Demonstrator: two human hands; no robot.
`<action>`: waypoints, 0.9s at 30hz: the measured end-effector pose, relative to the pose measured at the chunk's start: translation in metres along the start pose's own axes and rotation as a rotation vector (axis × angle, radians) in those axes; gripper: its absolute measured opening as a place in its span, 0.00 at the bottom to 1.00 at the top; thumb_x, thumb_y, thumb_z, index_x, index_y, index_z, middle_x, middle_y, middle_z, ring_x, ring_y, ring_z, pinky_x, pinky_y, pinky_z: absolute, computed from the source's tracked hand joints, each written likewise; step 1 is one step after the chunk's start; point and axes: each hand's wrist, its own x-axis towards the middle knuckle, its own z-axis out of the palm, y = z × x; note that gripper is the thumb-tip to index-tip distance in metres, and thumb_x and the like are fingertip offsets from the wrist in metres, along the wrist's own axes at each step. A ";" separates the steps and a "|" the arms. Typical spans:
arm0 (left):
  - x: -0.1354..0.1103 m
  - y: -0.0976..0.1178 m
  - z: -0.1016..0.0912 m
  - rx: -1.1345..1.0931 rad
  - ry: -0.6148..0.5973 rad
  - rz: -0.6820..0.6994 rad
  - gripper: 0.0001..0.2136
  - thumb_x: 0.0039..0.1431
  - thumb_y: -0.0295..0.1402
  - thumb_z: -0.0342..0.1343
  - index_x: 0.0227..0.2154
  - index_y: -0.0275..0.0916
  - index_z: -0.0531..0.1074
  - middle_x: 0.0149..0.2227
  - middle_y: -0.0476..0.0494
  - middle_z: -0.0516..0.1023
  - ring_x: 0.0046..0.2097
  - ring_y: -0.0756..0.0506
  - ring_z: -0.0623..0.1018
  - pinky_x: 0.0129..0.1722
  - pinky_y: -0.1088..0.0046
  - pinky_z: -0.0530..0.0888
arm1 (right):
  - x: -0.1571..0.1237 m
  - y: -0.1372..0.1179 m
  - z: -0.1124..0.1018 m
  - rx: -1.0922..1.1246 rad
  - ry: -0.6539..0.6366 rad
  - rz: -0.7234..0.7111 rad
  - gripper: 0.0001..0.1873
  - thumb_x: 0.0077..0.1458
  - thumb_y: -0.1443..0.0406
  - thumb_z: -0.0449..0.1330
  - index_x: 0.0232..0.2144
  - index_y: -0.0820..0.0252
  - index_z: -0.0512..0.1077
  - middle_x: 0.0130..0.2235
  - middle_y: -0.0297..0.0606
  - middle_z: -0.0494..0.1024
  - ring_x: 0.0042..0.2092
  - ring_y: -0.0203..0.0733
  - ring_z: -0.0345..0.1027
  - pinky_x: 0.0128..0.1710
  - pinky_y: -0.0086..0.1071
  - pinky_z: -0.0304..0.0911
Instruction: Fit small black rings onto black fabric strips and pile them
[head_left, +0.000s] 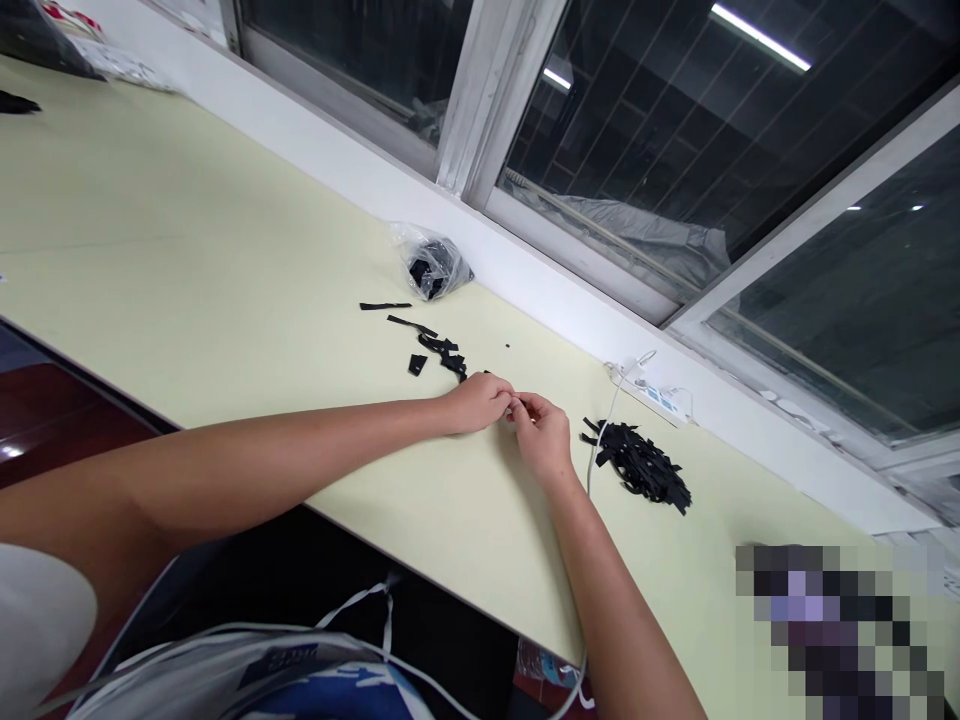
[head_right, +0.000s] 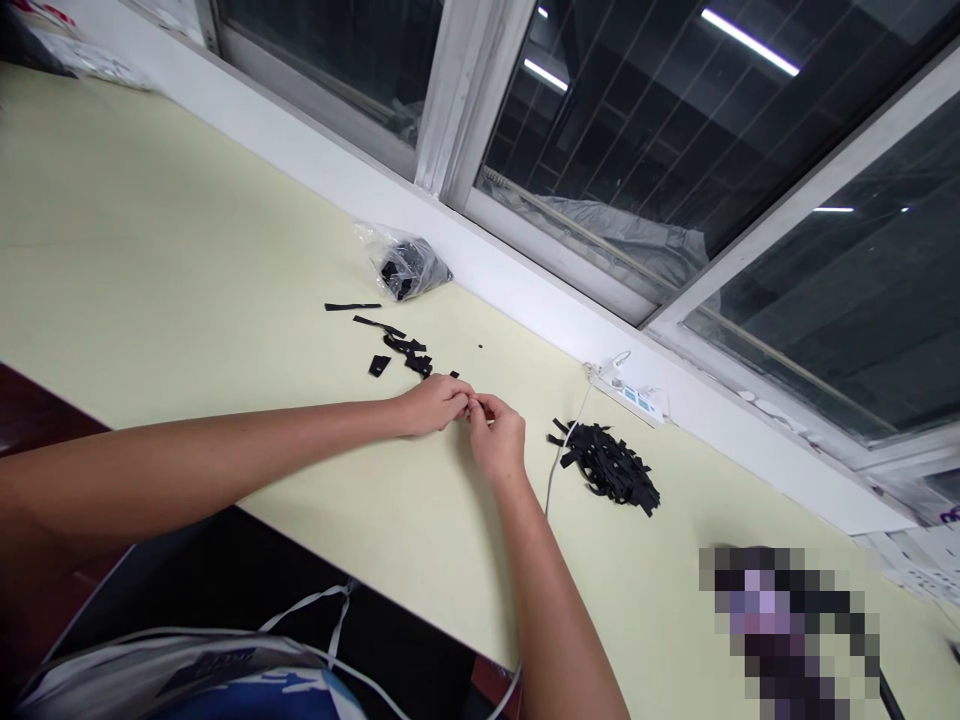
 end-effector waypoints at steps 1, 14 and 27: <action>0.000 0.000 0.000 0.018 -0.004 0.015 0.13 0.57 0.27 0.45 0.23 0.37 0.73 0.25 0.47 0.75 0.27 0.49 0.70 0.29 0.72 0.64 | 0.001 0.003 -0.001 0.022 -0.010 0.017 0.17 0.56 0.53 0.57 0.38 0.57 0.78 0.33 0.38 0.81 0.35 0.44 0.74 0.32 0.33 0.66; 0.004 -0.008 -0.012 0.166 0.026 0.020 0.09 0.56 0.29 0.51 0.32 0.37 0.77 0.28 0.47 0.77 0.29 0.48 0.72 0.29 0.73 0.64 | 0.012 0.025 -0.014 0.051 0.058 0.167 0.17 0.55 0.50 0.56 0.35 0.55 0.72 0.37 0.38 0.79 0.33 0.43 0.73 0.25 0.32 0.61; 0.004 0.001 -0.017 -0.041 0.097 0.097 0.05 0.61 0.32 0.54 0.34 0.39 0.74 0.33 0.47 0.79 0.34 0.48 0.77 0.35 0.72 0.70 | 0.012 0.021 -0.018 0.153 0.145 0.124 0.22 0.52 0.47 0.60 0.37 0.59 0.72 0.33 0.39 0.77 0.33 0.43 0.73 0.24 0.32 0.64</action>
